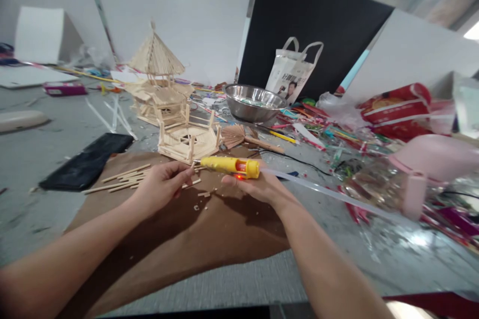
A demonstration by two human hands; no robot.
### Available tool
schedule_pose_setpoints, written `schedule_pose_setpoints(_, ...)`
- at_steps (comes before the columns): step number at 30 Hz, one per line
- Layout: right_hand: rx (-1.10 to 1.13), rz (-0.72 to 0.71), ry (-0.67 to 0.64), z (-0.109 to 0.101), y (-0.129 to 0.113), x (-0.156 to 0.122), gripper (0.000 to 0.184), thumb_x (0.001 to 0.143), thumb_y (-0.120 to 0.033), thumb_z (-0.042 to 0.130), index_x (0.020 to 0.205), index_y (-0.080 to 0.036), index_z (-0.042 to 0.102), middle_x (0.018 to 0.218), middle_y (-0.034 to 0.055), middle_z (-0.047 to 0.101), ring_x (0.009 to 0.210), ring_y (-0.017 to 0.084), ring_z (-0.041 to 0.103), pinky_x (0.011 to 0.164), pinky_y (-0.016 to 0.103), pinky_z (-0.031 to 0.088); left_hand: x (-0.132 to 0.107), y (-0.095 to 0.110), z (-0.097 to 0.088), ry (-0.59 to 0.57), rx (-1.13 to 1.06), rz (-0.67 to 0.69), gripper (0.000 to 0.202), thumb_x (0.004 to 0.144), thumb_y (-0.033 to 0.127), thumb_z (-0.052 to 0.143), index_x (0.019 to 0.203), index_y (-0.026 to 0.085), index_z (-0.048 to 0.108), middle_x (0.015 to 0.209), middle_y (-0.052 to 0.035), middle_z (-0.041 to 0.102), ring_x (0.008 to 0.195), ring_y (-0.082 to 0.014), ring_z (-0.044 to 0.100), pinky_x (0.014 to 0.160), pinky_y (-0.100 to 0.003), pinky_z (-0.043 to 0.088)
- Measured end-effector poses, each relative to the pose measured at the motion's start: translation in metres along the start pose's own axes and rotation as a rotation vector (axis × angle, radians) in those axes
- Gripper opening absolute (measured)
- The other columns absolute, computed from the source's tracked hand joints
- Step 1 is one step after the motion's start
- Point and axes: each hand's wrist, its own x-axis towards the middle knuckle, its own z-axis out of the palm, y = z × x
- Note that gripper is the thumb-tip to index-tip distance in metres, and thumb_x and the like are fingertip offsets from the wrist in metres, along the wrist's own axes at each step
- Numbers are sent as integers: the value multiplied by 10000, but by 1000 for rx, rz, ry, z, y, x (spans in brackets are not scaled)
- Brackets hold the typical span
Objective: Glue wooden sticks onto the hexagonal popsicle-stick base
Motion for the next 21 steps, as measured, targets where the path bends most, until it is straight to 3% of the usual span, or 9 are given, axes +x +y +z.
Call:
schedule_pose_setpoints(7, -57, 0, 21, 0, -7, -1, 273, 654, -432, 535, 702, -164, 554, 487, -37, 463, 423, 67, 408, 379, 189, 323, -1, 1, -1, 12, 4, 18, 296, 723, 390, 388, 635, 153, 542, 495, 36, 514, 419, -65, 410, 455, -187, 312)
schedule_pose_setpoints(21, -68, -9, 36, -1, 2, 0, 214, 633, -413, 565, 647, -199, 572, 490, -33, 482, 402, 74, 401, 362, 204, 317, -1, 2, -2, 8, 28, 28, 292, 731, 385, 388, 642, 157, 548, 429, 49, 476, 410, -71, 402, 456, -185, 307)
